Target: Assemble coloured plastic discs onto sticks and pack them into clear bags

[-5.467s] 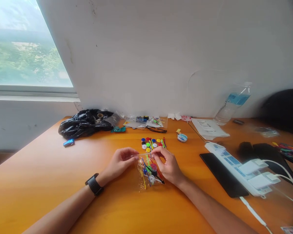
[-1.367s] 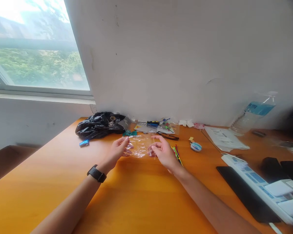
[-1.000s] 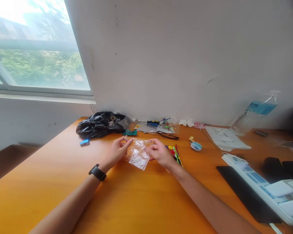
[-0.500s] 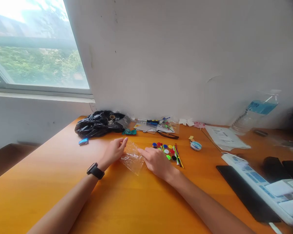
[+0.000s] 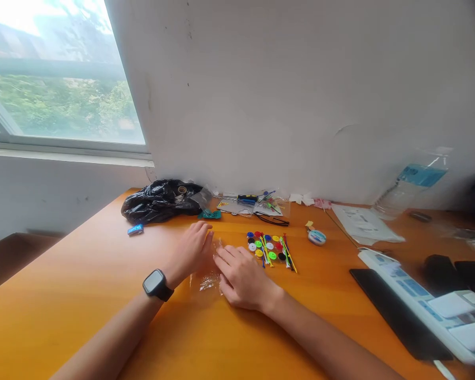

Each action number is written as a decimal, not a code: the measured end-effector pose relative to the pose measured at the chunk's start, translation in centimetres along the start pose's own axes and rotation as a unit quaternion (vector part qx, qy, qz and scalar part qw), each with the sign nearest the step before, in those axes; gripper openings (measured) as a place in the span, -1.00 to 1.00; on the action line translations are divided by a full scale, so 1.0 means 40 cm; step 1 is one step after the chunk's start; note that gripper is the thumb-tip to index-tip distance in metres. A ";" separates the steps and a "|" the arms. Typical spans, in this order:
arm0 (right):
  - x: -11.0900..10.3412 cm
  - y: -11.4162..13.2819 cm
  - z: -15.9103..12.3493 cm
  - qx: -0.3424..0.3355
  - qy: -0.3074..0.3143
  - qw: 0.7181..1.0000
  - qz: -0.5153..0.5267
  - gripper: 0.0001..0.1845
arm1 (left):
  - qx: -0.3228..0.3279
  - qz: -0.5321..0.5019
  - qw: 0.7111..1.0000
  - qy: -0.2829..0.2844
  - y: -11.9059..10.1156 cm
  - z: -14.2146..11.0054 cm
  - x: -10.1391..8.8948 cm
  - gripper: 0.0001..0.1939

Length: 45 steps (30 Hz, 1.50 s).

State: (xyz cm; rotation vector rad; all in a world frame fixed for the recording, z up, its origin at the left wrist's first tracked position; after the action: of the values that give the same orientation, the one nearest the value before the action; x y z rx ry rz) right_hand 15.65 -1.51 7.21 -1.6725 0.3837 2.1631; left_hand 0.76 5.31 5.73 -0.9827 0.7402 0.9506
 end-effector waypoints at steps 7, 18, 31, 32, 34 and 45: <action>0.047 0.043 -0.037 -0.018 0.012 0.995 0.093 -0.08 | 0.017 0.034 0.984 0.175 0.007 -0.038 0.109 -0.33; 0.026 0.101 -0.082 -0.072 0.046 0.982 0.170 -0.16 | -0.040 0.100 0.986 0.125 0.033 -0.032 0.105 -0.33; -0.014 0.005 -0.179 0.038 -0.007 0.987 0.154 -0.48 | 0.199 -0.090 0.950 0.222 -0.131 -0.088 0.041 -0.47; -0.014 0.002 -0.180 0.038 -0.011 0.988 0.152 -0.47 | 0.201 -0.080 0.949 0.231 -0.137 -0.094 0.044 -0.47; -0.011 0.000 -0.183 0.033 -0.019 0.989 0.144 -0.47 | 0.193 -0.057 0.952 0.231 -0.138 -0.099 0.049 -0.46; -0.049 -0.146 -0.232 0.201 -0.164 0.965 0.021 -0.76 | 0.063 0.030 0.996 0.047 -0.102 -0.073 0.025 -0.54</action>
State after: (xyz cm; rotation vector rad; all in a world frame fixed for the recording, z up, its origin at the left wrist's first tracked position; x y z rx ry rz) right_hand 26.74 -0.59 6.83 -1.0761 0.7091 2.1589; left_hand 4.59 1.99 5.16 -0.9033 0.9022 0.9024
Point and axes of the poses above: each hand's wrist, its own z-axis towards the middle knuckle, its own x-axis out of the palm, y = z × x, the point moved 6 cm from there along z, towards the middle knuckle, and after that the axes turned 12 degrees about -x, right-handed, at the moved point
